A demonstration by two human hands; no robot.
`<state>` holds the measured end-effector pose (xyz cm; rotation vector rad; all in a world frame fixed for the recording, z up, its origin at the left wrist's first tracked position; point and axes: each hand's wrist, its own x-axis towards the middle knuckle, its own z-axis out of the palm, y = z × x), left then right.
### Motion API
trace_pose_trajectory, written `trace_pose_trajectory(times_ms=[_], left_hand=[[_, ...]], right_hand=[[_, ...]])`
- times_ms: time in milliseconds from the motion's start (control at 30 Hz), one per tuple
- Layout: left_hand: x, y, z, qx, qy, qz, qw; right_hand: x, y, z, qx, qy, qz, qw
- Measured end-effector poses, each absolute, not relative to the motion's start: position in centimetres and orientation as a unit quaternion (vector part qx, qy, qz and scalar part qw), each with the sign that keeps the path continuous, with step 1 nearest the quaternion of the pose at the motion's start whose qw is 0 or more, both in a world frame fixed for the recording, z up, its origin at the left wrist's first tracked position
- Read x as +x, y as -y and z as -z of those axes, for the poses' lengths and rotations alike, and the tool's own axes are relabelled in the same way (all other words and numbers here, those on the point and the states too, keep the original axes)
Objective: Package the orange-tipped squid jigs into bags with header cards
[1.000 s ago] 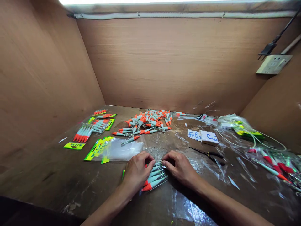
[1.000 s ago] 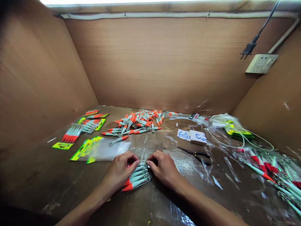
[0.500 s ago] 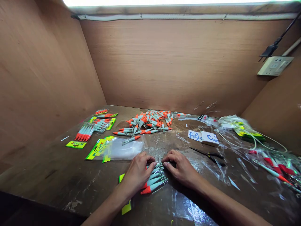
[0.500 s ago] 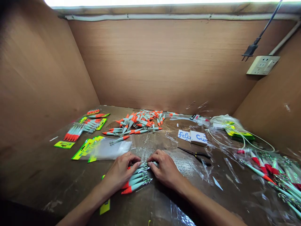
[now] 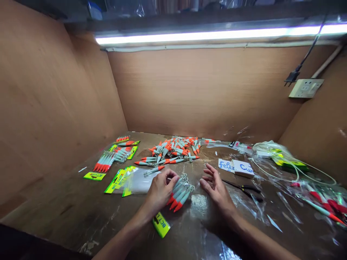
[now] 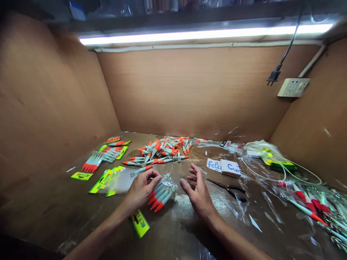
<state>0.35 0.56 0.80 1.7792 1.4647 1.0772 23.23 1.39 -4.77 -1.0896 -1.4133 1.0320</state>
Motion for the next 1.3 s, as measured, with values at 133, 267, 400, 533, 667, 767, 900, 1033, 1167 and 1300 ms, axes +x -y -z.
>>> trace_pose_trajectory(times_ms=[133,267,400,533,667,767,900,1033,1167,1300], left_hand=[[2.4,-2.5,-1.9,0.649,-0.478,-0.508,0.304],[4.2,-3.9,-0.5,0.627,-0.416,-0.532,0.388],[4.2,-4.0,1.2,0.6,-0.423,-0.505,0.454],[3.8,-3.4,1.2,0.584,-0.425,-0.531,0.445],[3.9,-2.9,0.7,0.56,-0.411,-0.554,0.46],[4.1,-2.6,0.6,0.573,-0.417,-0.553,0.439],[4.4,-2.2,0.8,0.588,-0.421,-0.547,0.421],[4.8,-1.9,0.9,0.599,-0.416,-0.541,0.42],[5.0,-1.5,0.9,0.622,-0.433,-0.528,0.383],[5.2,-0.9,0.5,0.635,-0.438,-0.523,0.362]], right_hand=[[22.5,-2.2,5.4,-0.36,0.544,-0.58,0.489],[22.3,-2.2,4.7,-0.321,0.558,-0.602,0.473],[22.5,-2.2,4.4,-0.336,0.544,-0.601,0.479],[22.4,-2.4,5.0,-0.347,0.536,-0.611,0.468],[22.8,-2.5,4.5,-0.397,0.556,-0.505,0.527],[23.8,-2.1,2.8,-0.476,0.6,-0.287,0.575],[25.0,-1.7,0.4,-0.468,0.699,-0.085,0.535],[25.1,-1.6,-0.2,-0.472,0.744,-0.062,0.47],[24.7,-1.2,-0.4,-0.468,0.755,-0.057,0.457],[24.4,-0.8,-1.0,-0.483,0.746,-0.091,0.45]])
